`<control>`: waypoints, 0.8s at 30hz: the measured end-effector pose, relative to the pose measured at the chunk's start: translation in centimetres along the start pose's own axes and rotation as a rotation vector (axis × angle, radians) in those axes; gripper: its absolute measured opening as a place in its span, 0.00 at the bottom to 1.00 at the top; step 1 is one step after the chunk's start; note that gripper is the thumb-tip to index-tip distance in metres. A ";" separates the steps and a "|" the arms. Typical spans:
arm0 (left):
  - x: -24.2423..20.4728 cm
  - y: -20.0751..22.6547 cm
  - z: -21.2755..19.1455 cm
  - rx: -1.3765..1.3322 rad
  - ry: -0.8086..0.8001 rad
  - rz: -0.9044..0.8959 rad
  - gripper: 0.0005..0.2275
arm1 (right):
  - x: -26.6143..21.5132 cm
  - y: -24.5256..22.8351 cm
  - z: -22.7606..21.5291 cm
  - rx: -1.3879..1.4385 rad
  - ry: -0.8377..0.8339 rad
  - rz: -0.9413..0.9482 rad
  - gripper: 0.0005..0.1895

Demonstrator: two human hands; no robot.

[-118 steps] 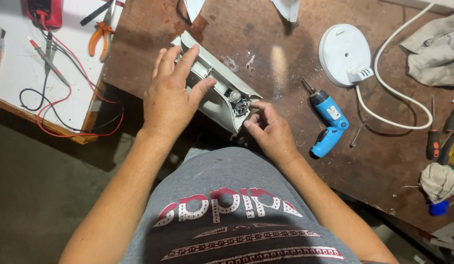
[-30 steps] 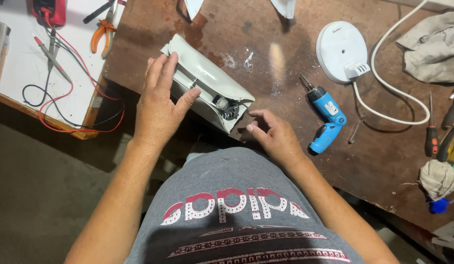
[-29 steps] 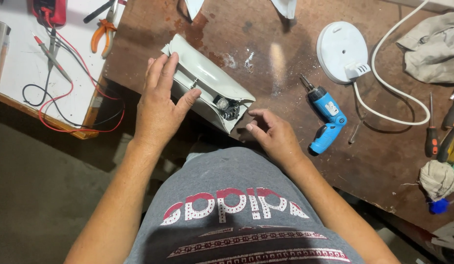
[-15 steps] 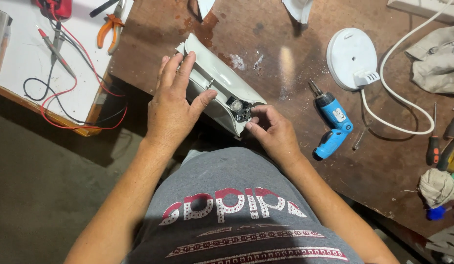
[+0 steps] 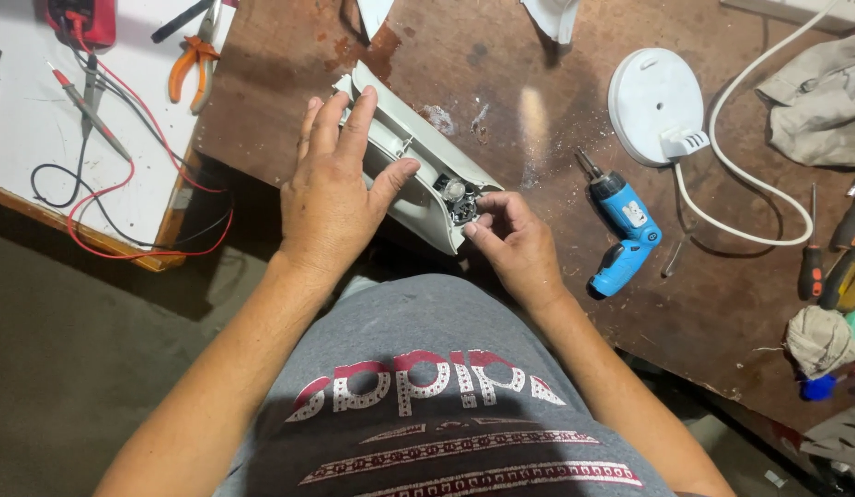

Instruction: The person holds a disassembled white plastic housing containing a small motor and uses a multimeter to test electrical continuity on the internal components. They touch the multimeter probes to various points on the motor and wiring while observing the multimeter display.

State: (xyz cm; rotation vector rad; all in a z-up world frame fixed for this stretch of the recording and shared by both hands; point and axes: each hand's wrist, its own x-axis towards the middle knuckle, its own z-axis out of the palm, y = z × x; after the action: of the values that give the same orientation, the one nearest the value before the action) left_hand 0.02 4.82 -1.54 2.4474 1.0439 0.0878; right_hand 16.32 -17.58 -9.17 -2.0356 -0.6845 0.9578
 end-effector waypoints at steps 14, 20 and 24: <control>0.9 0.4 -0.5 0.008 -0.048 -0.022 0.38 | 0.2 0.3 0.5 0.089 0.014 -0.013 0.18; 0.4 -0.4 -0.2 0.018 -0.033 -0.007 0.38 | 0.1 0.1 0.5 0.093 -0.010 -0.007 0.17; 0.1 -0.3 -0.6 -0.006 -0.040 -0.017 0.38 | 0.1 0.6 0.8 0.133 -0.019 -0.039 0.15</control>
State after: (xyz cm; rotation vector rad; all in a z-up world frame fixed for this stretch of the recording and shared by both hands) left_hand -0.23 5.27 -1.14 2.4244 1.0451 0.0362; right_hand 15.78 -17.54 -10.06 -1.8930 -0.6511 0.9750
